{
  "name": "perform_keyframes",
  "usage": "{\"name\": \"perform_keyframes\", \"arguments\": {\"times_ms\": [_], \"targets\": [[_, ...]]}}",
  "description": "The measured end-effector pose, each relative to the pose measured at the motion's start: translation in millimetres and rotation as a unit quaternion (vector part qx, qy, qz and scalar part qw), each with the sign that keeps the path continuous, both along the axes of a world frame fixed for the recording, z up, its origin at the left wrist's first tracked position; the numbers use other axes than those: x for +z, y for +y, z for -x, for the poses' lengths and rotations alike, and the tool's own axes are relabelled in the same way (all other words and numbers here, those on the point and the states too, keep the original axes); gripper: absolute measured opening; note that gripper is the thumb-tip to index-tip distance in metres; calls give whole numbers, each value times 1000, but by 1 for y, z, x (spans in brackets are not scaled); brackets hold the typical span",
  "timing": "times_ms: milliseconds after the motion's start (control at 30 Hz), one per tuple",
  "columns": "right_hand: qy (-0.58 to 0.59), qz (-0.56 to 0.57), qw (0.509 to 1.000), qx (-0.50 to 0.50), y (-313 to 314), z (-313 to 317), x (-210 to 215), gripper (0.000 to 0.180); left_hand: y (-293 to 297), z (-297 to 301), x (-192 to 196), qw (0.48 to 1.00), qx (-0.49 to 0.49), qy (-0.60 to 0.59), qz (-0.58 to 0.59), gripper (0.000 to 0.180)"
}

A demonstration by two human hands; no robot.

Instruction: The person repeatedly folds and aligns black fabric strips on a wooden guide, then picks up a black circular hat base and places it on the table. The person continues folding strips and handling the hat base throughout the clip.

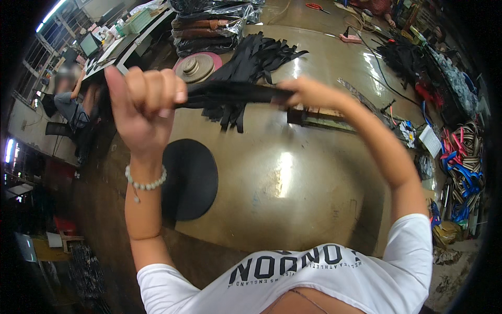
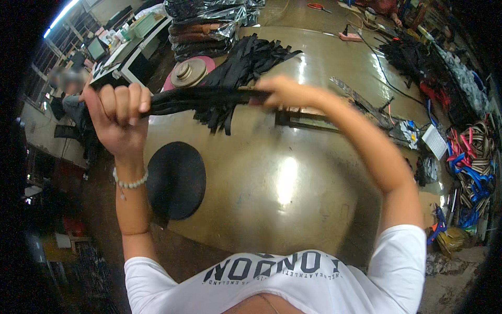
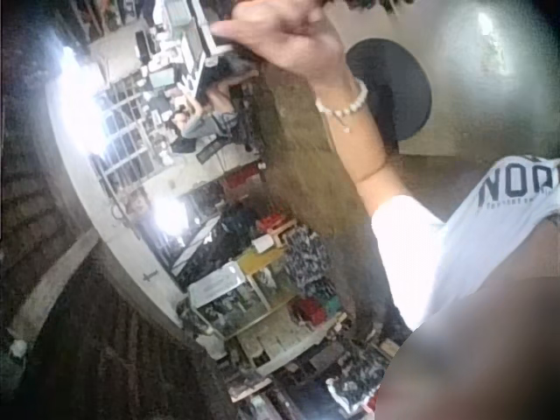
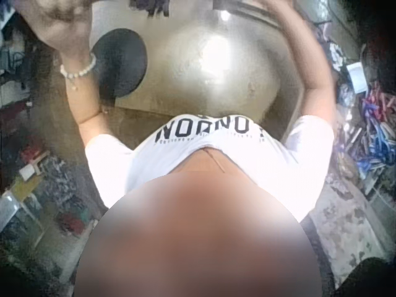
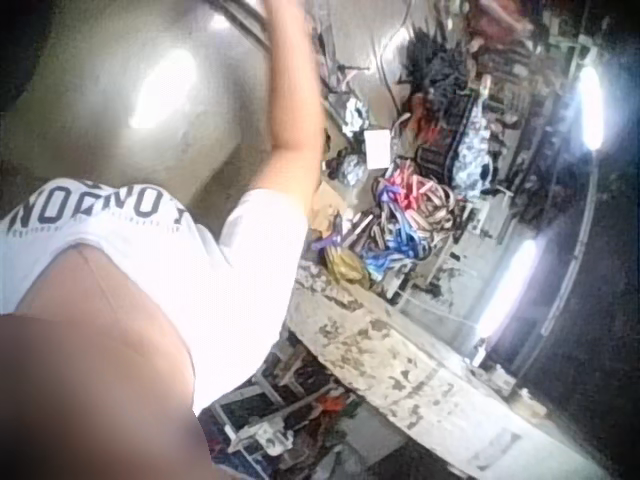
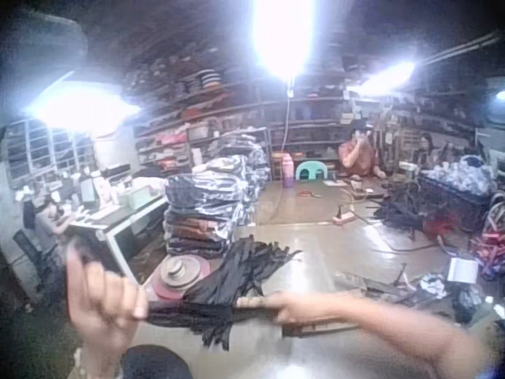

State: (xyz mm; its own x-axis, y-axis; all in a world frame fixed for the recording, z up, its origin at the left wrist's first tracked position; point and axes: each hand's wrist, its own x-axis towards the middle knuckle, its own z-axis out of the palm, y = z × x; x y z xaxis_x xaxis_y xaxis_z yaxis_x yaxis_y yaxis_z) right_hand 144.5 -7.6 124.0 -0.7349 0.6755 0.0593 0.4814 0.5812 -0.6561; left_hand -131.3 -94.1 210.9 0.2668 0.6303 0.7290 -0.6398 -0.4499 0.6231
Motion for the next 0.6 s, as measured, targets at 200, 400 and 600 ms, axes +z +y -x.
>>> {"name": "perform_keyframes", "arguments": {"times_ms": [200, 400, 600], "targets": [[-245, -585, 768, -86, 179, -6, 40, 30, 63, 4, -58, 733, 254, 505, -379, 28], [-299, -611, 730, -67, 278, 52, -27, 21, 121, 22, -129, 739, 220, 573, -277, 19], [-420, -352, 834, -66, 281, 54, -33, 66, 121, 31, -164, 682, 235, 631, -284, 32]]}}
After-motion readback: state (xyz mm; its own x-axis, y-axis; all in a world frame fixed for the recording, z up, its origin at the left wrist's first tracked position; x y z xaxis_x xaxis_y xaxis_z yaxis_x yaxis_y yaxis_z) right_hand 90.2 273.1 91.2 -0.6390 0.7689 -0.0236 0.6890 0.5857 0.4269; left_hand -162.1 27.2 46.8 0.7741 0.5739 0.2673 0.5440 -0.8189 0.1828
